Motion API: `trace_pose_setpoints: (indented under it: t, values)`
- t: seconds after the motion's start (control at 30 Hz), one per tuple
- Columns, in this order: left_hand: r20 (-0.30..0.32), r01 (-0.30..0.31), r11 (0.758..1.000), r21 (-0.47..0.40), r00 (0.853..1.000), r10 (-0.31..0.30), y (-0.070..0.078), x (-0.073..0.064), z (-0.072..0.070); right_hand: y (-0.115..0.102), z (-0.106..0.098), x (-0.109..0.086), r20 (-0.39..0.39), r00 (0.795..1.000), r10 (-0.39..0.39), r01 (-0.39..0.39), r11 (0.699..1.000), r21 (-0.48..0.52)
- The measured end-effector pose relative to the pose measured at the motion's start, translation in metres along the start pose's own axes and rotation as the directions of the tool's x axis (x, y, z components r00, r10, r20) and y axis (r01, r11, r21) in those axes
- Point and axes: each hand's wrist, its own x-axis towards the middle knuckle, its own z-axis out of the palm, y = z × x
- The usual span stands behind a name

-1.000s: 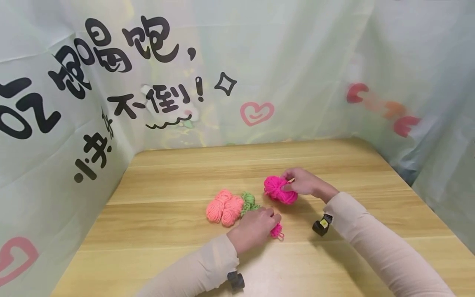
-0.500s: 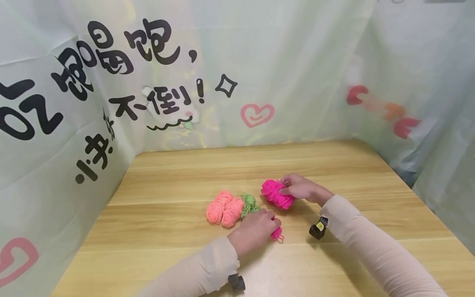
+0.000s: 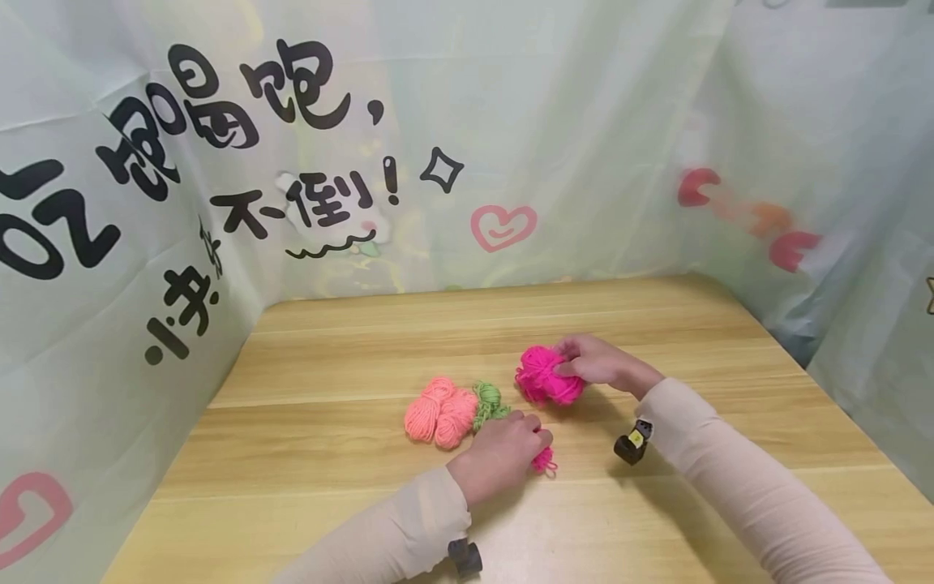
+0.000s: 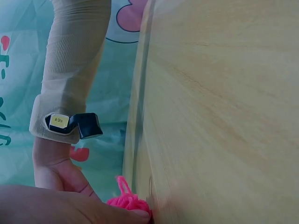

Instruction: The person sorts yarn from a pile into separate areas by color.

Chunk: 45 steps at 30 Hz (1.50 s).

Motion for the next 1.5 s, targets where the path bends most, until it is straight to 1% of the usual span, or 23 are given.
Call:
trace_pose_setpoints:
  t: [0.17, 0.3, 0.43, 0.6, 0.77, 1.0, 1.1, 1.2, 1.33, 1.47, 1.5]
  values:
    - [0.007, -0.003, 1.0, 0.008, 1.0, 0.003, 0.0, 0.002, -0.001, -0.001, -0.005, -0.001, -0.015, 1.0, 0.02, -0.02, 1.0, -0.018]
    - [0.027, 0.0, 1.0, 0.025, 1.0, -0.001, 0.001, 0.002, -0.002, -0.002, -0.009, -0.001, -0.03, 0.999, 0.027, -0.028, 0.999, -0.033]
    - [0.046, -0.004, 0.999, 0.044, 0.999, 0.002, 0.003, 0.002, -0.004, -0.002, -0.014, -0.001, -0.038, 0.999, 0.029, -0.03, 0.999, -0.031]
    - [0.056, 0.0, 0.999, 0.046, 0.998, -0.003, 0.004, 0.003, -0.005, 0.0, -0.019, -0.001, -0.045, 0.998, 0.039, -0.04, 0.999, -0.014]
    - [0.057, 0.002, 0.999, 0.038, 0.998, -0.004, 0.004, 0.005, -0.006, 0.0, -0.023, -0.003, -0.053, 0.998, 0.044, -0.044, 0.999, 0.009]
    - [0.038, -0.002, 1.0, 0.004, 0.999, 0.002, 0.002, 0.006, -0.005, 0.0, -0.03, -0.005, -0.065, 0.997, 0.042, -0.04, 0.999, 0.024]
    - [0.024, -0.003, 0.999, -0.042, 1.0, 0.004, 0.0, 0.006, -0.005, 0.002, -0.031, -0.006, -0.069, 0.997, 0.044, -0.042, 0.999, 0.03]
    - [0.002, -0.003, 0.99, -0.142, 1.0, 0.003, -0.002, 0.007, -0.006, 0.004, -0.032, -0.006, -0.075, 0.996, 0.049, -0.046, 0.998, 0.036]
    - [-0.026, -0.002, 0.959, -0.285, 1.0, -0.006, -0.006, 0.008, -0.007, 0.008, -0.034, -0.007, -0.085, 0.994, 0.062, -0.06, 0.998, 0.027]
    - [-0.012, 0.019, 0.919, -0.394, 1.0, -0.025, -0.009, 0.011, -0.006, 0.012, -0.036, -0.007, -0.09, 0.993, 0.072, -0.071, 0.997, 0.017]
    - [-0.002, 0.029, 0.901, -0.432, 0.999, -0.033, -0.01, 0.012, -0.006, 0.013, -0.037, -0.007, -0.09, 0.993, 0.071, -0.069, 0.997, 0.017]
